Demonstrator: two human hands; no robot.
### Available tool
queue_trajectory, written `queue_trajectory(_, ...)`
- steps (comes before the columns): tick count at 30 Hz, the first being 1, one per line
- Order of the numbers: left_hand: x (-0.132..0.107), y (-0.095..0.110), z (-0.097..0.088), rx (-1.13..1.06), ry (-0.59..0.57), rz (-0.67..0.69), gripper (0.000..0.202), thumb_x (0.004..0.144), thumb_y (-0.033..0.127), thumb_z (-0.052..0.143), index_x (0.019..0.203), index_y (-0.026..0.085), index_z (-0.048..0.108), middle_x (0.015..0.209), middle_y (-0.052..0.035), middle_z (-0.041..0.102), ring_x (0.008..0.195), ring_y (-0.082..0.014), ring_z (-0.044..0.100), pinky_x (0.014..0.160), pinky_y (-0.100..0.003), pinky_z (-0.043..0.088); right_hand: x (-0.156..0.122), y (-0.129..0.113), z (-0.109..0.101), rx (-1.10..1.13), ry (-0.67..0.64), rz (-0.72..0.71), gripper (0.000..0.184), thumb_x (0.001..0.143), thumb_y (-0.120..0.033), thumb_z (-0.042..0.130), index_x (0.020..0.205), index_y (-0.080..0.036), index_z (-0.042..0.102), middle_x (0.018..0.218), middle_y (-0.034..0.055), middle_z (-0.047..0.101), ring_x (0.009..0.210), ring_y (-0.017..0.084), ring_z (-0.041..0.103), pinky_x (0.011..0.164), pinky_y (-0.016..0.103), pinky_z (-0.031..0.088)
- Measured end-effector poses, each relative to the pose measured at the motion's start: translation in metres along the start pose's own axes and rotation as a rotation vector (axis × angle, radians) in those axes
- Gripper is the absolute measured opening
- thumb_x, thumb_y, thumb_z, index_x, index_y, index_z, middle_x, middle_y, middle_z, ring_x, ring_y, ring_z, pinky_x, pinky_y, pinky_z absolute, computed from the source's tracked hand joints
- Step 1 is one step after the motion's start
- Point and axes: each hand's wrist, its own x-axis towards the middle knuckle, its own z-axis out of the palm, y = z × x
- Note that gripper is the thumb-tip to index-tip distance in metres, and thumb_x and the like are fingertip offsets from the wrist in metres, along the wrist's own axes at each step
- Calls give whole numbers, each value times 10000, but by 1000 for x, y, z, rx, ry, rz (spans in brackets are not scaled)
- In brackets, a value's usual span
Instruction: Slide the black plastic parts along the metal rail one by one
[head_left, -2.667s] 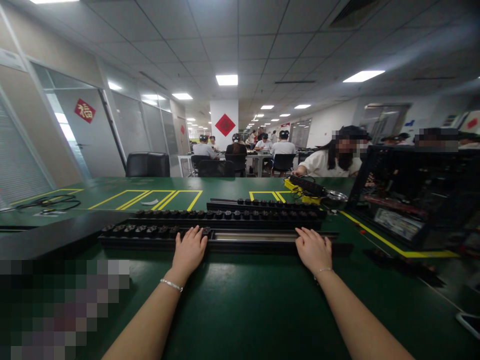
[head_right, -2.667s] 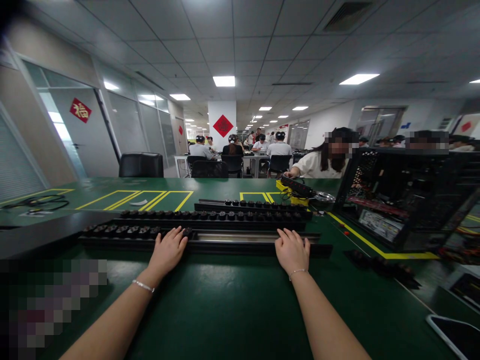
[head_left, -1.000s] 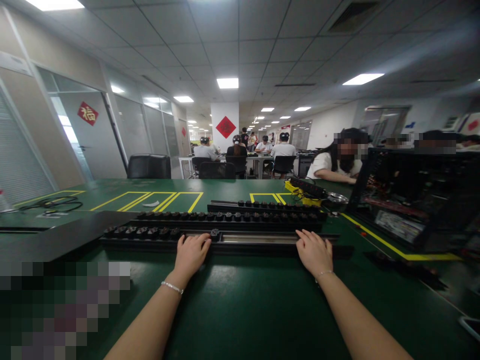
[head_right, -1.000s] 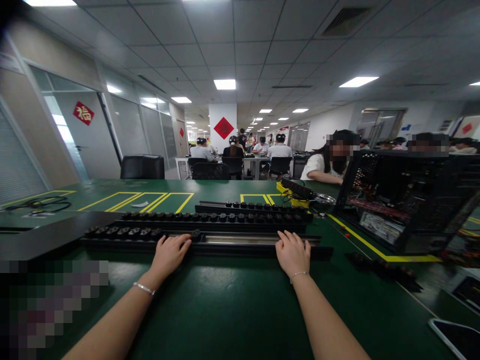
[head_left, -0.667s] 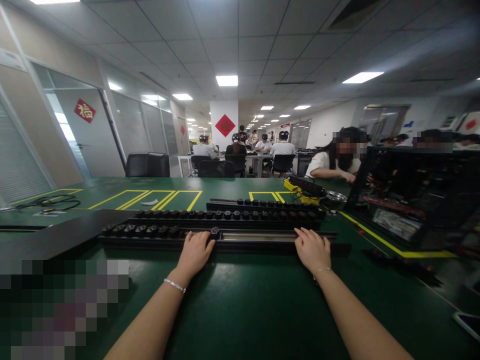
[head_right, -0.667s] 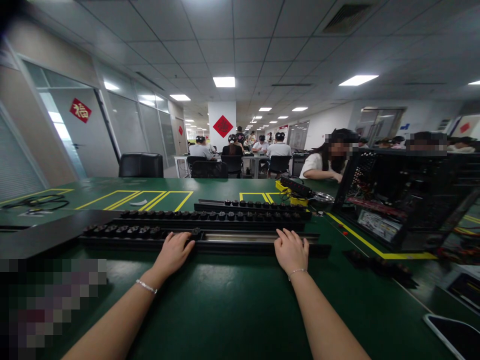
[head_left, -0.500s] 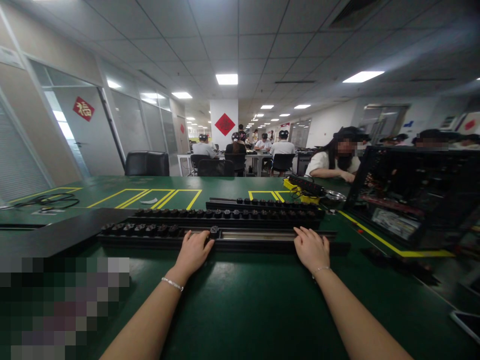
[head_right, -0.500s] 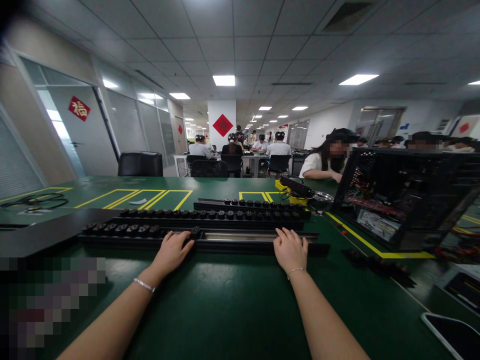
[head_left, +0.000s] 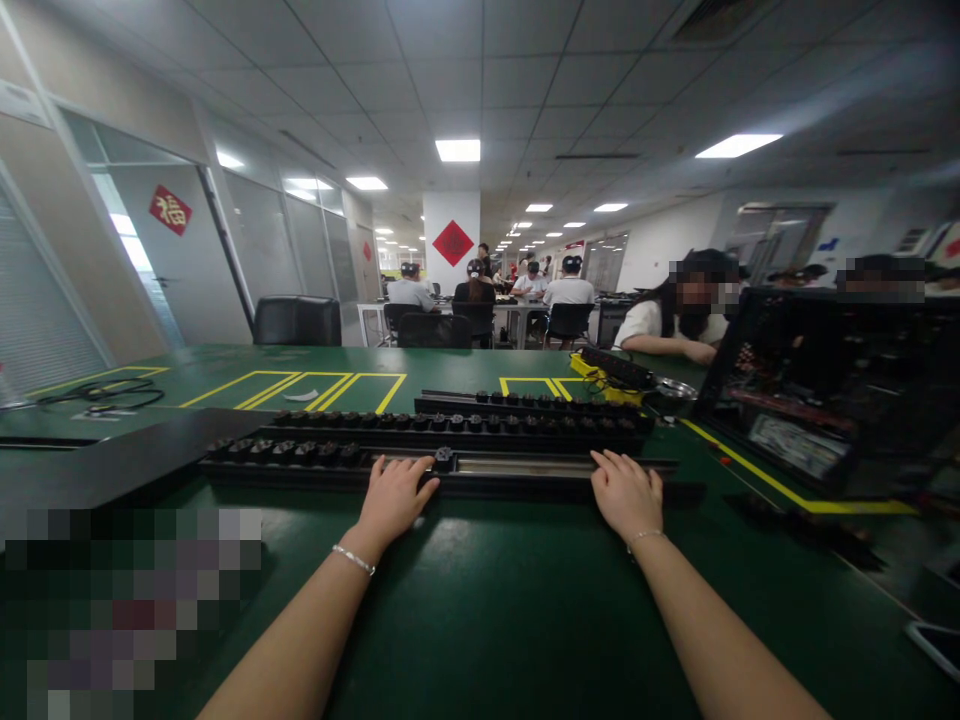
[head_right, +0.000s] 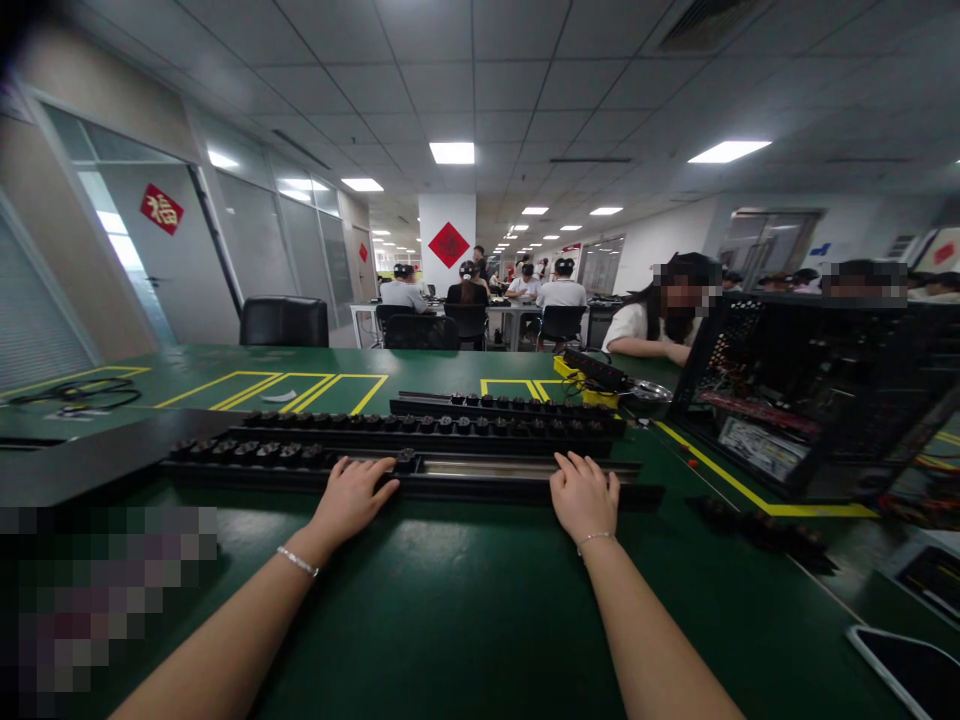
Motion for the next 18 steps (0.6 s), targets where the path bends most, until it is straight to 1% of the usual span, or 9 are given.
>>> queue_trajectory(4,-1,2,0,31,1,4,389,885,477,379,1198,307,535,1030,-41,672,1016,-248,576,1037,-543,240,0,0,0,-10,7,-4,465,872,-283,278,1228,-308,576,1342,-7,519,1254,209,397,1052,496,216)
queue_trajectory(6,-1,5,2,25,8,11,384,884,468,386,1196,299,530,1052,-48,663,1028,-249,572,1042,-554,229,0,0,0,-13,6,-3,463,873,-283,279,1228,-310,576,1340,-7,521,1254,208,397,1052,495,216)
queue_trajectory(9,-1,11,6,-17,22,45,382,878,435,415,1185,233,520,1160,-82,624,1116,-251,531,1063,-545,211,0,0,0,-10,-2,0,464,875,-288,278,1234,-307,571,1340,-9,520,1256,208,393,1055,497,212)
queue_trajectory(11,-1,16,10,-34,39,42,417,872,440,426,1185,177,507,1156,-113,623,1121,-253,530,1078,-536,190,1,0,-1,-1,-11,3,467,876,-292,274,1240,-305,566,1348,-12,513,1261,207,387,1060,497,205)
queue_trajectory(12,-1,17,12,-38,47,30,420,872,445,423,1177,169,509,1143,-116,629,1108,-254,539,1079,-534,187,1,0,-1,3,-16,5,470,877,-293,271,1242,-305,565,1352,-13,508,1264,207,383,1062,496,201)
queue_trajectory(15,-1,18,14,-47,57,16,424,876,460,406,1174,177,511,1138,-113,636,1084,-254,552,1080,-526,187,1,-1,-2,14,-29,15,475,876,-296,266,1246,-305,563,1361,-18,499,1272,204,372,1068,493,188)
queue_trajectory(18,0,17,13,-50,40,25,433,878,471,397,1196,197,505,1154,-101,634,1090,-255,547,1078,-528,185,1,-1,-2,18,-31,20,477,874,-300,267,1249,-302,561,1361,-14,499,1273,208,370,1067,493,188)
